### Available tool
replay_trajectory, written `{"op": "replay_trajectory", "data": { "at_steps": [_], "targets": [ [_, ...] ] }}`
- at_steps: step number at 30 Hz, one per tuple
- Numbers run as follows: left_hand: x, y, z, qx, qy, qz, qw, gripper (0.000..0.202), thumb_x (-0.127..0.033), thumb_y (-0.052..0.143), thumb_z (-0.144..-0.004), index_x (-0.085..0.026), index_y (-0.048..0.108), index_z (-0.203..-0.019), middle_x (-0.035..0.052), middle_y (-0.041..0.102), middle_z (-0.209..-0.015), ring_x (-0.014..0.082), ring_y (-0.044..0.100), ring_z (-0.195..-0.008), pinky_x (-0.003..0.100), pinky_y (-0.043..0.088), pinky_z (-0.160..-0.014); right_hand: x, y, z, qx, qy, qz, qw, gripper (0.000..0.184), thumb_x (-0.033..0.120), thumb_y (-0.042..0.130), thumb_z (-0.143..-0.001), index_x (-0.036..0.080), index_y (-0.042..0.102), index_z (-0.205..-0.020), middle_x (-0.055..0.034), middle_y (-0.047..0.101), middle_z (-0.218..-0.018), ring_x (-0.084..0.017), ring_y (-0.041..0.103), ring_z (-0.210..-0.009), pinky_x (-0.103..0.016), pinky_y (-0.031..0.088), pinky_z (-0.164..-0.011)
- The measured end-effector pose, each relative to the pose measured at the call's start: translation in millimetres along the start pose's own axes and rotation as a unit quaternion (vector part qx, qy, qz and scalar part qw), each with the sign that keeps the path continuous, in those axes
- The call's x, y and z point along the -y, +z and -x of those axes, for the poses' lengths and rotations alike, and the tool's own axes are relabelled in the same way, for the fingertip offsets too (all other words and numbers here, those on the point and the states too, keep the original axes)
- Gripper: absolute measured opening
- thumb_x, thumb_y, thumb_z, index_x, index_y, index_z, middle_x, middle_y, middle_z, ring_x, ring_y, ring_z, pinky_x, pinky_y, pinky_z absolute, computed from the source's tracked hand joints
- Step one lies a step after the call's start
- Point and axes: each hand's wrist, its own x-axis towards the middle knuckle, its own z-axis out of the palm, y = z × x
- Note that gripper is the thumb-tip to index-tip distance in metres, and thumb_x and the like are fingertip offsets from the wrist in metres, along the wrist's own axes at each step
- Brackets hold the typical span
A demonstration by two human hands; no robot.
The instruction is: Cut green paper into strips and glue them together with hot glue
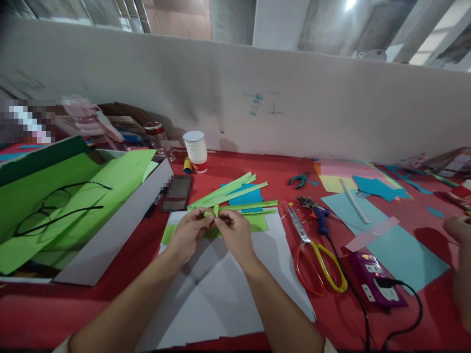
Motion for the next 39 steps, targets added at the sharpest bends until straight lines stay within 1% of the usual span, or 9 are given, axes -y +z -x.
{"op": "replay_trajectory", "data": {
  "at_steps": [4,11,18,22,24,27,31,33,39],
  "targets": [
    [0.9,1.0,1.7,-0.001,0.019,-0.011,1.000,0.030,-0.024,0.082,-0.051,-0.015,0.062,-0.072,-0.0031,0.062,-0.060,0.0096,0.057,-0.056,0.021,0.043,-0.057,-1.7,-0.4,-0.1,-0.008,0.015,-0.021,1.000,0.021,0.032,0.071,-0.067,0.019,0.068,-0.083,-0.0010,0.068,-0.075,-0.016,0.062,-0.066,-0.029,0.050,-0.066],
    [1.9,2.3,3.4,0.004,0.034,-0.022,0.999,0.028,-0.023,0.080,-0.053,-0.015,0.062,-0.073,-0.0027,0.063,-0.061,0.0120,0.060,-0.058,0.024,0.045,-0.062,3.8,0.0,0.5,-0.025,0.025,-0.024,0.999,0.017,0.032,0.070,-0.069,0.019,0.069,-0.078,0.0006,0.067,-0.066,-0.015,0.062,-0.062,-0.029,0.049,-0.064],
    [5.7,3.9,4.7,-0.005,0.099,-0.088,0.991,0.020,-0.019,0.075,-0.059,-0.016,0.064,-0.075,-0.0025,0.063,-0.063,0.0113,0.057,-0.061,0.022,0.043,-0.061,6.0,0.7,-0.9,-0.042,0.061,-0.101,0.992,0.016,0.030,0.073,-0.062,0.018,0.068,-0.071,0.0022,0.063,-0.061,-0.013,0.057,-0.059,-0.027,0.046,-0.062],
    [5.9,4.8,6.8,-0.001,0.119,-0.113,0.986,0.018,-0.017,0.073,-0.062,-0.017,0.065,-0.077,-0.0014,0.064,-0.065,0.0119,0.059,-0.063,0.023,0.044,-0.062,8.0,0.9,-1.3,-0.042,0.064,-0.102,0.992,0.014,0.030,0.071,-0.062,0.018,0.066,-0.068,0.0029,0.060,-0.058,-0.012,0.053,-0.056,-0.025,0.044,-0.058],
    [4.1,5.3,7.6,0.016,0.102,-0.089,0.991,0.022,-0.016,0.074,-0.061,-0.017,0.066,-0.081,-0.0007,0.066,-0.068,0.0126,0.061,-0.066,0.024,0.047,-0.066,9.1,0.0,-1.9,-0.050,0.055,-0.093,0.993,0.014,0.031,0.070,-0.064,0.018,0.066,-0.068,0.0031,0.059,-0.058,-0.011,0.052,-0.055,-0.024,0.043,-0.057],
    [1.6,4.6,6.8,0.053,0.037,-0.008,0.998,0.026,-0.018,0.077,-0.059,-0.017,0.066,-0.083,0.0004,0.068,-0.071,0.0138,0.065,-0.069,0.027,0.050,-0.073,11.7,-2.3,-3.1,-0.055,0.056,-0.104,0.992,0.015,0.032,0.070,-0.064,0.018,0.066,-0.069,0.0028,0.060,-0.061,-0.010,0.051,-0.056,-0.023,0.043,-0.057],
    [1.3,2.6,3.0,0.031,-0.031,0.064,0.997,0.029,-0.020,0.084,-0.049,-0.015,0.064,-0.070,-0.0010,0.067,-0.067,0.0127,0.065,-0.065,0.026,0.052,-0.073,13.9,-3.9,-3.8,-0.045,0.076,-0.111,0.990,0.017,0.031,0.073,-0.060,0.018,0.068,-0.069,0.0024,0.061,-0.062,-0.010,0.052,-0.056,-0.023,0.044,-0.057],
    [1.0,2.5,2.0,0.020,-0.041,0.067,0.997,0.030,-0.020,0.085,-0.046,-0.015,0.065,-0.068,-0.0012,0.066,-0.066,0.0120,0.065,-0.064,0.026,0.052,-0.073,13.3,-3.5,-3.5,-0.042,0.075,-0.107,0.991,0.016,0.030,0.073,-0.060,0.017,0.067,-0.069,0.0028,0.061,-0.061,-0.009,0.052,-0.055,-0.023,0.044,-0.058],
    [-1.5,3.4,2.7,0.032,-0.040,0.041,0.998,0.031,-0.022,0.087,-0.045,-0.015,0.065,-0.066,-0.0018,0.065,-0.066,0.0108,0.063,-0.064,0.026,0.052,-0.073,9.8,-2.1,-2.6,-0.048,0.063,-0.082,0.993,0.015,0.030,0.071,-0.061,0.017,0.068,-0.069,0.0025,0.061,-0.059,-0.011,0.052,-0.055,-0.025,0.043,-0.056]
  ]
}}
